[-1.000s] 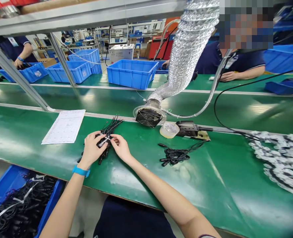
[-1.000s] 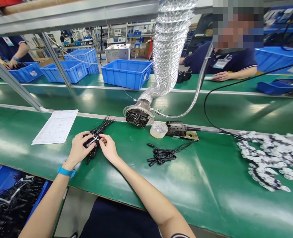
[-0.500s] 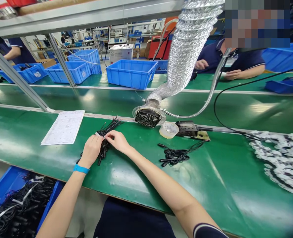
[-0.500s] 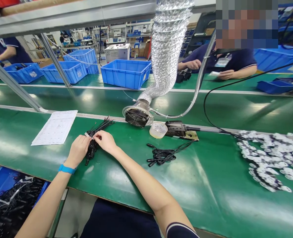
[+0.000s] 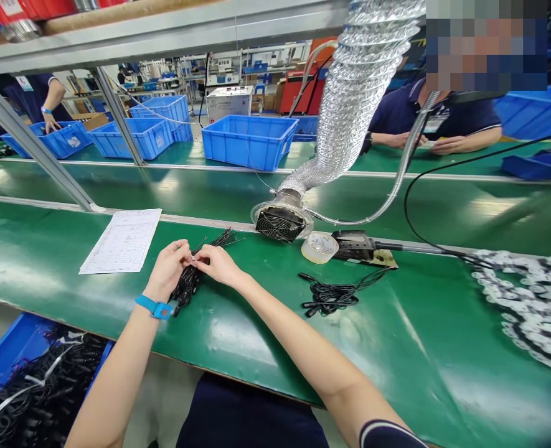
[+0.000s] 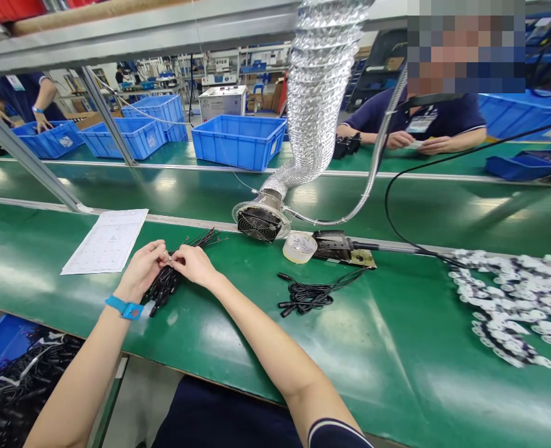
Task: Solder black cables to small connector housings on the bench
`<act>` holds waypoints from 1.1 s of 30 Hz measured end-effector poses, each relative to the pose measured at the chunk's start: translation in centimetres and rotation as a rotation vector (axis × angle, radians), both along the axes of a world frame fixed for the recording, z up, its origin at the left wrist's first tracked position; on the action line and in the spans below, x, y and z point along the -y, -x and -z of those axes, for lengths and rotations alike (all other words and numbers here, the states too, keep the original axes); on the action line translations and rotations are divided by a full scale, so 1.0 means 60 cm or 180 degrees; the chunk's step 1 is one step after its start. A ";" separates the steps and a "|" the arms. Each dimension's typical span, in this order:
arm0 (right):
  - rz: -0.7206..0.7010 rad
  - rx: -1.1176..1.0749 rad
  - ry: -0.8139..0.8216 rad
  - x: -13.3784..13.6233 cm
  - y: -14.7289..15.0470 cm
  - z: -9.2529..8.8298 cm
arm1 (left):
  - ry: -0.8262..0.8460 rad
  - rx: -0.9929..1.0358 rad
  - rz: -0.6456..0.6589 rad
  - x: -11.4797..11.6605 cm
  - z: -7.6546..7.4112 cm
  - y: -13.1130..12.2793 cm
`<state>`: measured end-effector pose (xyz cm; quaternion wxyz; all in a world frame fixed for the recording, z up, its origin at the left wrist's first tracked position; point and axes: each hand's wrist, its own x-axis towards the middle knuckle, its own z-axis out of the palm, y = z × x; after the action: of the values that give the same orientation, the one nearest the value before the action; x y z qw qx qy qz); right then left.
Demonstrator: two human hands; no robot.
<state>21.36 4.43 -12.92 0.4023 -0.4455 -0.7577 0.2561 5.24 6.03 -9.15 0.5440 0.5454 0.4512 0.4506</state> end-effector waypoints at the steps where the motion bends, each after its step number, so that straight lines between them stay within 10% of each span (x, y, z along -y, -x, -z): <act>1: 0.0038 -0.0031 0.0008 0.001 0.002 0.005 | 0.0044 0.0005 0.0066 -0.001 -0.001 0.004; 10: 0.0251 -0.0211 0.0031 0.009 0.004 0.032 | -0.0912 -0.1719 0.1072 0.011 -0.019 0.062; 18: 0.0281 -0.0265 -0.0026 0.010 0.010 0.033 | -0.2304 -0.2353 0.0266 0.017 -0.020 0.027; 25: 0.0323 -0.0434 0.0035 0.007 0.013 0.041 | -0.0912 -0.0847 -0.0368 -0.001 -0.009 0.013; 33: 0.0338 -0.0678 0.0180 0.007 0.014 0.041 | -0.0689 -0.0626 -0.0077 -0.012 -0.012 0.004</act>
<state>20.53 3.99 -15.36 0.4808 -0.4665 -0.6784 0.3015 5.00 6.75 -8.44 0.4297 0.6370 0.4576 0.4475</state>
